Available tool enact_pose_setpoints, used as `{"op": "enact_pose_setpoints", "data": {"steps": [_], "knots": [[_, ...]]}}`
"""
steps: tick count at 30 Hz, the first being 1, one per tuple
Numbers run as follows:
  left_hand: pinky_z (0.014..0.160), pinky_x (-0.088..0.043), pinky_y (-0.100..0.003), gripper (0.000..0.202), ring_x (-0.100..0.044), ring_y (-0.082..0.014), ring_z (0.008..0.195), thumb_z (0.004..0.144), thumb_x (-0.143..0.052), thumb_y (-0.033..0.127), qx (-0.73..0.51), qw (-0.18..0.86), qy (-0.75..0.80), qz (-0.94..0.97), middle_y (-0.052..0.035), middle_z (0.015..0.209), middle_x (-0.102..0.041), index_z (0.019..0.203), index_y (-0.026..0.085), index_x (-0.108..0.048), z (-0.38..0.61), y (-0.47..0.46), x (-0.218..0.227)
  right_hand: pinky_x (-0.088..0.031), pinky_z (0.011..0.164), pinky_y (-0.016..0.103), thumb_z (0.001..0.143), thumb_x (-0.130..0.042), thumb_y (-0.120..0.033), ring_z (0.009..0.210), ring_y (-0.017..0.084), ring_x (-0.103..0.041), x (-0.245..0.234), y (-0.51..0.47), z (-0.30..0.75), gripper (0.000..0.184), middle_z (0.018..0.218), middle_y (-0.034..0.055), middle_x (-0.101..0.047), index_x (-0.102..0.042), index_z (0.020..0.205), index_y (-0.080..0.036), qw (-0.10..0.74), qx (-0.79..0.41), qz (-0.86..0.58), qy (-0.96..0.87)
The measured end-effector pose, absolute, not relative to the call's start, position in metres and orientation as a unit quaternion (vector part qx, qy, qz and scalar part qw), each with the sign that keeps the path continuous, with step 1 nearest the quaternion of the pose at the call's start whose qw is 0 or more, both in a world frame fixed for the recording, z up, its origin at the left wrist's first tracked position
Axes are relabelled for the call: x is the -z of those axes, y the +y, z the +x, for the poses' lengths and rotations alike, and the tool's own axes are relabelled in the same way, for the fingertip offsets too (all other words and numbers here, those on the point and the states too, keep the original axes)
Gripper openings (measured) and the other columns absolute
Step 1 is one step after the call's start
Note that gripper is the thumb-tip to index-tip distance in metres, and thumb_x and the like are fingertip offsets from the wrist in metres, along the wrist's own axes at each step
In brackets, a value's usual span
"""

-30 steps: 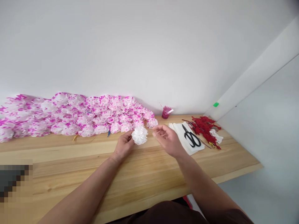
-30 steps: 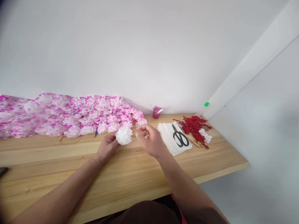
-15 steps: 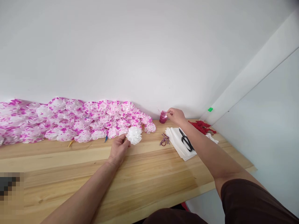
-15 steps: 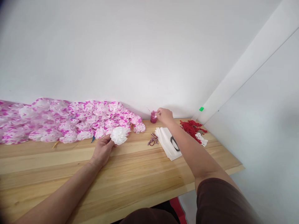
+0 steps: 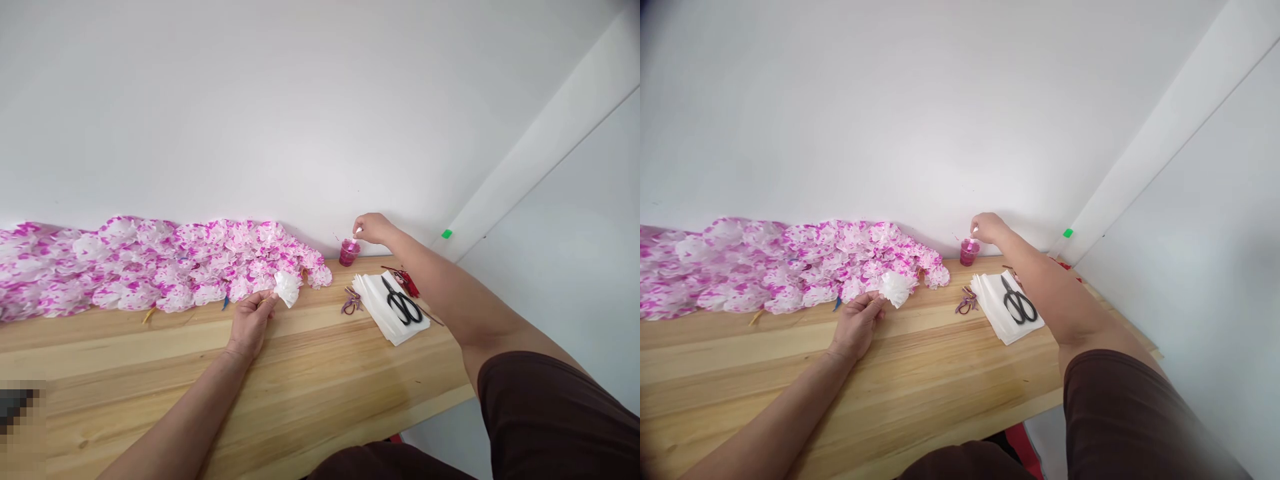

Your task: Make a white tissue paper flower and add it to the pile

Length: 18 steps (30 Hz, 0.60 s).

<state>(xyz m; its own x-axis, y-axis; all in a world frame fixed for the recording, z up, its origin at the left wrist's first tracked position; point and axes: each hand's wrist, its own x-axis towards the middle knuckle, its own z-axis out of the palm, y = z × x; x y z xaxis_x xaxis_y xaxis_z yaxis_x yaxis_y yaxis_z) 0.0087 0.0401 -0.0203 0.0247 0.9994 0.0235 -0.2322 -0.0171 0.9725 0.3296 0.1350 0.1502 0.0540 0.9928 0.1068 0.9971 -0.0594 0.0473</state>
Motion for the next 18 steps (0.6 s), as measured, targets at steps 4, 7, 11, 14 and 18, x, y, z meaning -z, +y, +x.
{"op": "enact_pose_setpoints", "data": {"steps": [4, 7, 11, 14, 18], "knots": [[0.055, -0.033, -0.023, 0.029, -0.042, -0.0092, 0.055, 0.070, -0.077, 0.043, -0.556, 0.566, 0.419, 0.441, 0.0032, 0.061, -0.054, 0.077, 0.017, -0.069, 0.008, 0.040, 0.020, -0.040, 0.074, 0.027, 0.083, -0.067, -0.023, 0.096, 0.019, -0.064, -0.145, 0.134, 0.329, 0.019, 0.109, 0.0045, -0.074, -0.075, 0.101, -0.023, 0.023, 0.067, -0.724, -0.686], [0.057, -0.034, -0.023, 0.024, -0.043, -0.0093, 0.056, 0.071, -0.075, 0.038, -0.563, 0.580, 0.399, 0.433, 0.0033, 0.060, -0.053, 0.069, 0.017, -0.063, 0.008, 0.041, 0.020, -0.040, 0.074, 0.027, 0.080, -0.069, -0.022, 0.093, 0.018, -0.064, -0.140, 0.131, 0.328, 0.017, 0.106, 0.0039, -0.075, -0.075, 0.096, -0.023, 0.020, 0.061, -0.718, -0.693], [0.058, -0.035, -0.022, 0.018, -0.045, -0.0099, 0.057, 0.068, -0.070, 0.029, -0.568, 0.594, 0.391, 0.415, 0.0032, 0.056, -0.051, 0.063, 0.018, -0.057, 0.008, 0.041, 0.020, -0.039, 0.078, 0.029, 0.084, -0.064, -0.024, 0.099, 0.020, -0.064, -0.137, 0.128, 0.326, 0.018, 0.108, 0.0044, -0.075, -0.074, 0.100, -0.024, 0.040, 0.076, -0.723, -0.685], [0.058, -0.036, -0.023, 0.009, -0.044, -0.0102, 0.058, 0.063, -0.067, 0.022, -0.567, 0.597, 0.389, 0.412, 0.0022, 0.060, -0.055, 0.063, 0.018, -0.059, 0.008, 0.042, 0.020, -0.038, 0.084, 0.033, 0.086, -0.061, -0.024, 0.102, 0.022, -0.063, -0.135, 0.125, 0.326, 0.019, 0.107, 0.0051, -0.075, -0.073, 0.101, -0.024, 0.056, 0.090, -0.731, -0.674], [0.059, -0.038, -0.024, 0.010, -0.045, -0.0110, 0.061, 0.058, -0.063, 0.020, -0.577, 0.610, 0.375, 0.394, 0.0014, 0.066, -0.058, 0.067, 0.018, -0.064, 0.010, 0.042, 0.018, -0.035, 0.089, 0.037, 0.085, -0.060, -0.027, 0.102, 0.024, -0.063, -0.131, 0.122, 0.328, 0.019, 0.101, 0.0037, -0.076, -0.073, 0.099, -0.026, 0.071, 0.087, -0.736, -0.668]]}}
